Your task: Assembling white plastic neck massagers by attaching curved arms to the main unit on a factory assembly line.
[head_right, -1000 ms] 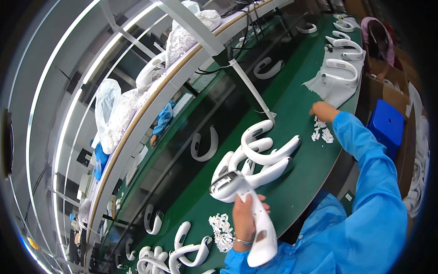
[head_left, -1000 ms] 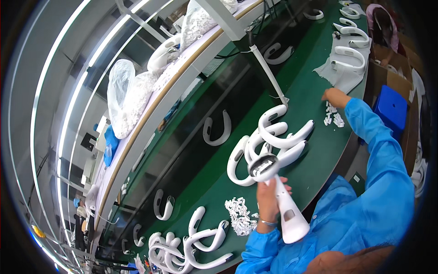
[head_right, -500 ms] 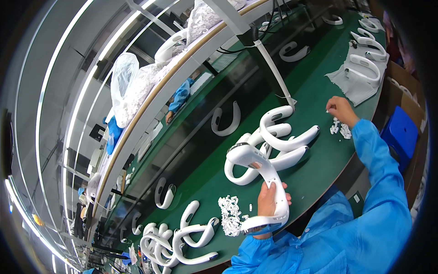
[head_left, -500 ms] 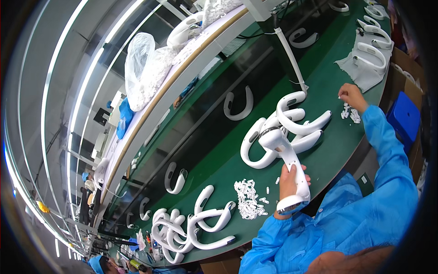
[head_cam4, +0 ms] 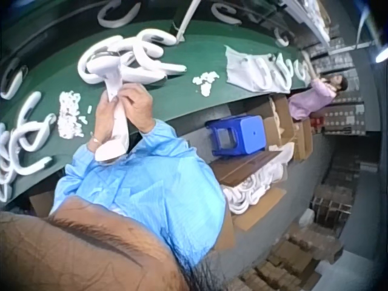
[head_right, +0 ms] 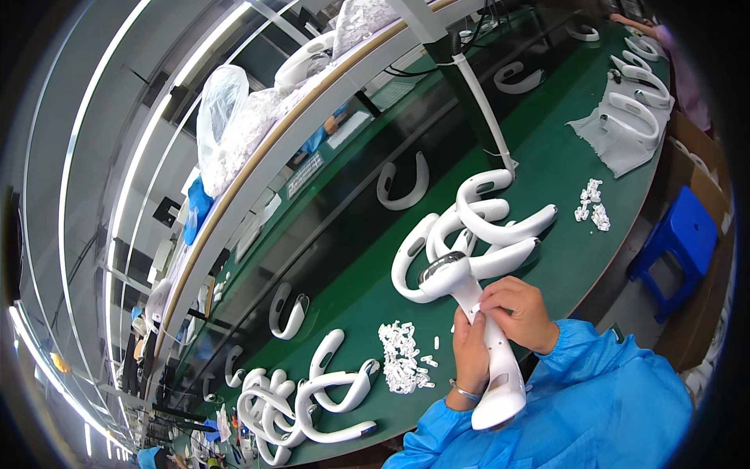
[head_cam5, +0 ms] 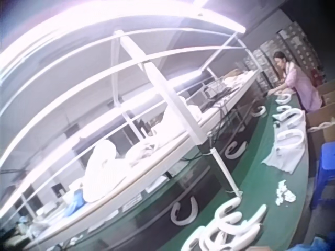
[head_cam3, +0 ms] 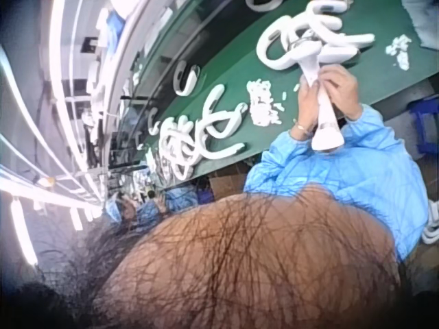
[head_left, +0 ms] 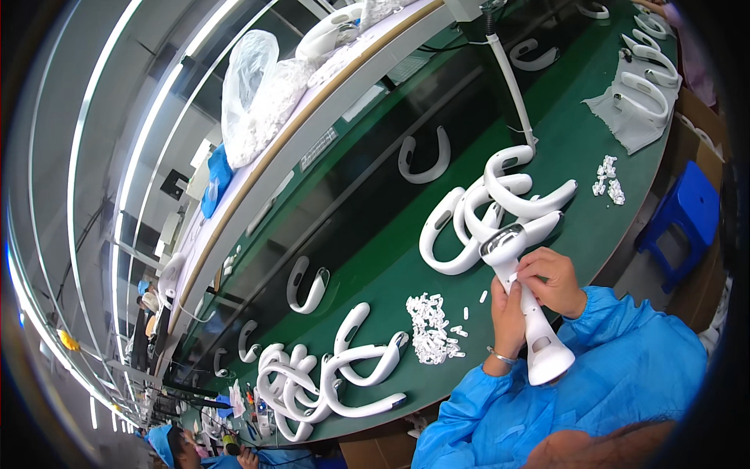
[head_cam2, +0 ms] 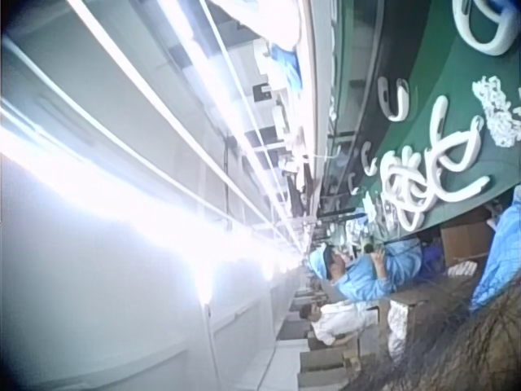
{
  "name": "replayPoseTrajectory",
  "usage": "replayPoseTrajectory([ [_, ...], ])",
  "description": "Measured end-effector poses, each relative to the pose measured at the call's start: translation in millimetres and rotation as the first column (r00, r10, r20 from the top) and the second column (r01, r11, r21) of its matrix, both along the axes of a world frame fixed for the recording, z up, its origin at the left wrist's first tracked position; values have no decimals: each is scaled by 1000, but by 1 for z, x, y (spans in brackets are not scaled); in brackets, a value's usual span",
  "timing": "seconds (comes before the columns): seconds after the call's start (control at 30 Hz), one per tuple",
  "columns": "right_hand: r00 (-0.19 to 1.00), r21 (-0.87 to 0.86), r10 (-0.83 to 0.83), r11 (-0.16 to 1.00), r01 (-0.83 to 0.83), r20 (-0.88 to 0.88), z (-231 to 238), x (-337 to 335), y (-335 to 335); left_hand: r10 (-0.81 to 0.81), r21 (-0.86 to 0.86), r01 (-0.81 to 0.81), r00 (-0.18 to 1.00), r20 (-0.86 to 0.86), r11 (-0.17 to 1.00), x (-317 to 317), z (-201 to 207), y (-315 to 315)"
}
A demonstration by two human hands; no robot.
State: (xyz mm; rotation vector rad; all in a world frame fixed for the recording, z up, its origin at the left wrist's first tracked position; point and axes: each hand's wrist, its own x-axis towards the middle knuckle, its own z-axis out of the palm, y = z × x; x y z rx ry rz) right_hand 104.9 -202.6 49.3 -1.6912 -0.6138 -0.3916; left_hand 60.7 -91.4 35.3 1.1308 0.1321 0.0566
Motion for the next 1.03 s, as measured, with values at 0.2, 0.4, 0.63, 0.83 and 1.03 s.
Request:
replayPoseTrajectory([
  [0.2, 965, 169, 42, 986, 3, -260, 1, -18, 7, 16, -131, -10, 999, 48, 991, -9, 8, 3],
  [0.4, 969, 270, 18, 962, 51, -247, -11, -25, 16, 42, 54, -52, 983, 177, 997, -14, -10, 10],
  [0.63, 990, 100, 121, 988, -114, -76, 5, -29, 10, 12, 226, -52, 984, 176, 973, -22, -4, 14],
  [0.83, 969, 36, 231, 973, -228, -85, 25, -22, -15, 47, 563, -324, 892, 450, 760, -21, -23, 9],
  [1.03, 926, 211, 200, 968, -136, -320, 16, -27, -4, 34, 483, -219, 931, 363, 848, -26, -27, 12],
])
